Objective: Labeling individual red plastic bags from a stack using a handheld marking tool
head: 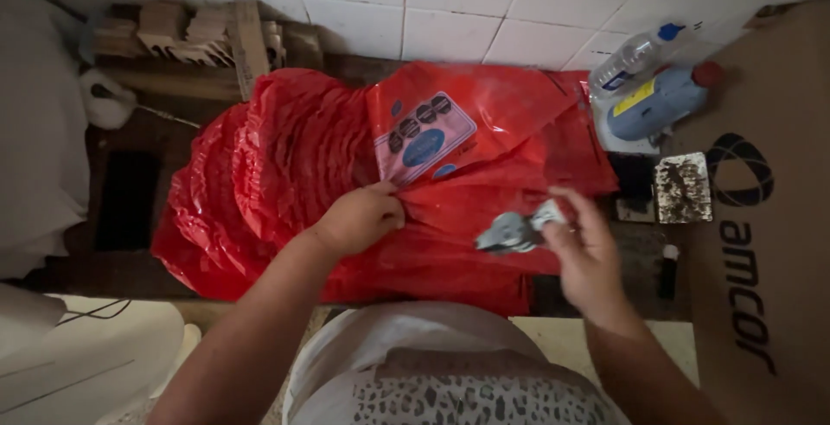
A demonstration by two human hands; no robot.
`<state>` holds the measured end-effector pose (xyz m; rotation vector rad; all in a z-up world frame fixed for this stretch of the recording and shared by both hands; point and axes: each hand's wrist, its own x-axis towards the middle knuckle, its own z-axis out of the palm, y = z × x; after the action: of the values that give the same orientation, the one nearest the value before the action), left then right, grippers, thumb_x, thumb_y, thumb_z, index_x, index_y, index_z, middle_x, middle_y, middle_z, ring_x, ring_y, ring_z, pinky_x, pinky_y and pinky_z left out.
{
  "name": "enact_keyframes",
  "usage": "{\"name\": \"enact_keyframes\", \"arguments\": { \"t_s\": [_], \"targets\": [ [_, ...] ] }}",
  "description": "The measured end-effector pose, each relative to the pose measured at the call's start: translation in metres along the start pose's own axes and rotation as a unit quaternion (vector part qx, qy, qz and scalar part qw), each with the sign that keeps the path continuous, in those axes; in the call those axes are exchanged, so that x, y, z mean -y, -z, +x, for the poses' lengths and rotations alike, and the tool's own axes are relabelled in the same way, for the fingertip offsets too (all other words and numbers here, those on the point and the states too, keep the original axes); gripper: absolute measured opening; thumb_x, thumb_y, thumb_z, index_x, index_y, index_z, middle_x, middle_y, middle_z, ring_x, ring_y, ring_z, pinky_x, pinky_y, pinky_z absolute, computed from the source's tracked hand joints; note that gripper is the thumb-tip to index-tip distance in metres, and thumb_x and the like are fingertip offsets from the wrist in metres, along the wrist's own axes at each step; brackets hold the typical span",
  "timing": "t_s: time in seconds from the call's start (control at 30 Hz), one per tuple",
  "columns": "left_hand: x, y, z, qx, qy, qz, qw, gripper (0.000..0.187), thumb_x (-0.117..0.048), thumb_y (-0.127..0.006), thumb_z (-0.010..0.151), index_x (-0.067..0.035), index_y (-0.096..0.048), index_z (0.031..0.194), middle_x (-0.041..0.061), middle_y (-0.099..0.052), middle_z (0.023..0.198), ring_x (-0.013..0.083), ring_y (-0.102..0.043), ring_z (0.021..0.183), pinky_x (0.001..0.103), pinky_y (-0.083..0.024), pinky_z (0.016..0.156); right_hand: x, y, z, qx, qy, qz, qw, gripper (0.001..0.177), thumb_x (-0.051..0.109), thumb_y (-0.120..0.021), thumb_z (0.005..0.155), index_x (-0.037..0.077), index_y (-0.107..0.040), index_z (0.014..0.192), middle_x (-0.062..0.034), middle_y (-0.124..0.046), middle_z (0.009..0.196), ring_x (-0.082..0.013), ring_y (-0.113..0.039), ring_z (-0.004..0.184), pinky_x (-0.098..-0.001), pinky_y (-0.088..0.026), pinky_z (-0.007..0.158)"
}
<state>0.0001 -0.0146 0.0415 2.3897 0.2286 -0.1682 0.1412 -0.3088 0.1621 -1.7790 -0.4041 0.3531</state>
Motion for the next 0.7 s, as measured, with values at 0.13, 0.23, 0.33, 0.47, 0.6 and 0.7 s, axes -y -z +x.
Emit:
{"name": "enact_keyframes", "arguments": {
  "t_s": [0.13,0.23,0.33,0.47,0.6,0.7],
  "targets": [
    [-0.007,0.010,-0.004,0.001,0.029,-0.021,0.999,0.021,-0.034,-0.063,0.100,-0.018,-0.075,0.099,0.002,-0.066,0.107,0.0284,-0.068,0.105,0.041,-0.057,0.090,-0.020,-0.020,-0.004,0.048,0.007,-0.006,0.999,0.051,0.005,-0.069,0.091,0.011,-0.063,0.141,-0.0028,-0.063,0.104,-0.0090,-0.061,0.084,-0.0258,-0.063,0.074],
    [-0.003,0.010,-0.005,-0.015,0.056,-0.011,0.998,0.021,-0.028,-0.057,0.106,-0.013,-0.070,0.110,0.004,-0.065,0.107,0.0224,-0.069,0.104,0.034,-0.057,0.091,-0.034,-0.041,-0.009,0.064,0.053,-0.029,0.996,0.050,0.005,-0.070,0.091,0.009,-0.062,0.140,-0.0080,-0.063,0.110,-0.0132,-0.062,0.093,-0.0299,-0.062,0.080],
    [0.012,-0.003,0.000,-0.061,0.045,0.012,0.997,0.018,-0.025,-0.057,0.106,-0.010,-0.065,0.112,0.007,-0.064,0.106,0.0226,-0.071,0.101,0.033,-0.060,0.088,-0.029,-0.065,-0.010,0.094,0.215,-0.120,0.965,0.051,0.011,-0.078,0.088,0.008,-0.066,0.137,-0.0130,-0.066,0.112,-0.0252,-0.071,0.098,-0.0320,-0.062,0.081],
    [0.013,-0.006,-0.003,-0.068,0.033,0.061,0.995,0.019,-0.025,-0.058,0.103,-0.010,-0.058,0.116,0.008,-0.060,0.108,0.0224,-0.070,0.096,0.033,-0.061,0.082,-0.058,-0.091,0.003,0.081,0.391,-0.225,0.889,0.052,0.025,-0.081,0.087,0.011,-0.068,0.135,-0.0082,-0.065,0.104,-0.0264,-0.068,0.092,-0.0388,-0.059,0.082],
    [0.007,-0.012,-0.015,-0.050,-0.031,0.132,0.990,0.052,-0.024,-0.071,0.089,-0.006,-0.049,0.133,0.018,-0.050,0.138,0.0392,-0.066,0.102,0.045,-0.063,0.084,-0.066,-0.096,0.009,0.102,0.396,-0.266,0.873,0.052,0.027,-0.077,0.091,0.011,-0.062,0.138,-0.0094,-0.061,0.103,-0.0298,-0.065,0.094,-0.0408,-0.057,0.080],
    [0.021,-0.028,-0.025,-0.037,-0.072,0.217,0.973,0.028,-0.005,-0.061,0.092,-0.017,-0.067,0.117,0.012,-0.050,0.141,0.0383,-0.064,0.117,0.040,-0.060,0.095,-0.044,-0.097,0.021,0.146,0.329,-0.240,0.901,0.051,0.021,-0.079,0.088,0.010,-0.063,0.135,-0.0161,-0.067,0.102,-0.0373,-0.068,0.094,-0.0465,-0.059,0.075]
  ]
}}
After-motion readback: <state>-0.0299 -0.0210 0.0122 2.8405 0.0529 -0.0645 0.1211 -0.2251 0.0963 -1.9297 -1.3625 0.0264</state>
